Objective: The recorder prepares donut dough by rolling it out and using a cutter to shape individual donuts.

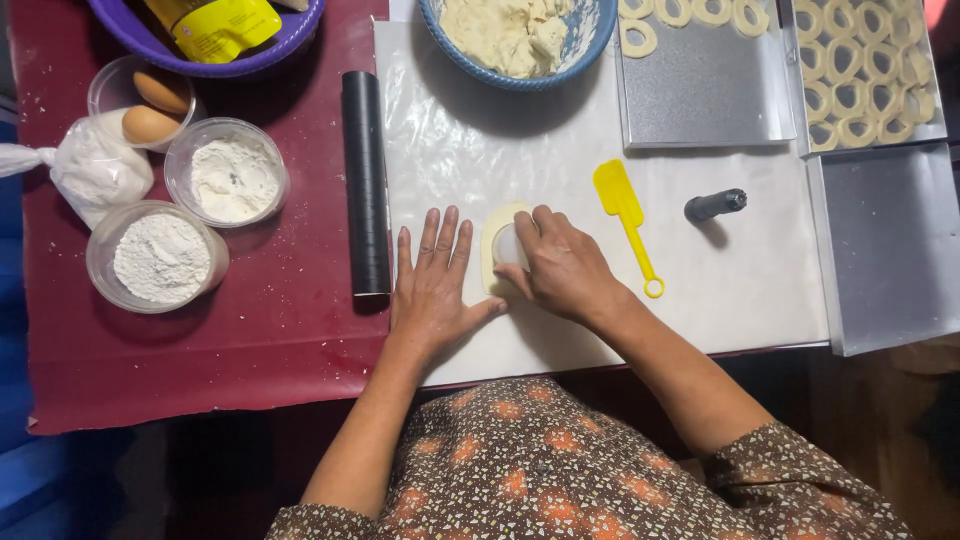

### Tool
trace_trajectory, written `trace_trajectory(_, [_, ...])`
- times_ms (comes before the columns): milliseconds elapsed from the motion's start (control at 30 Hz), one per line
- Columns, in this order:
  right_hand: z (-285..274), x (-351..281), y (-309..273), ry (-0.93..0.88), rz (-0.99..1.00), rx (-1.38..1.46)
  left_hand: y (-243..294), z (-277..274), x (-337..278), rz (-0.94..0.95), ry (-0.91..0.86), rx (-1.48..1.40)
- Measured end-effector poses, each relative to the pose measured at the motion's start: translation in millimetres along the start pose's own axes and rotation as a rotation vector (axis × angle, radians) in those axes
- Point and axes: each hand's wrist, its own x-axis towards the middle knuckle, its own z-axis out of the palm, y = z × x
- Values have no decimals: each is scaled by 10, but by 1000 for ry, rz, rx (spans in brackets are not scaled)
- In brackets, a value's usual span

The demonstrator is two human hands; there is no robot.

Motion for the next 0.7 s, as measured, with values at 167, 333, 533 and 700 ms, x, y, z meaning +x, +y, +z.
trace_trajectory(167, [-144,-52,26,8,-210,27,11,-2,-18,3,-14,9])
trace_trajectory(333, [-123,-48,-73,56,-314,16,-9,40,-20,9,2,9])
trace_trajectory(533, [-148,-26,-141,-175,161,51,11,-24,-4,-8,-40,44])
trace_trajectory(700, [-226,-46,8,-181,-282,-10,-21,85,-21,4,-32,11])
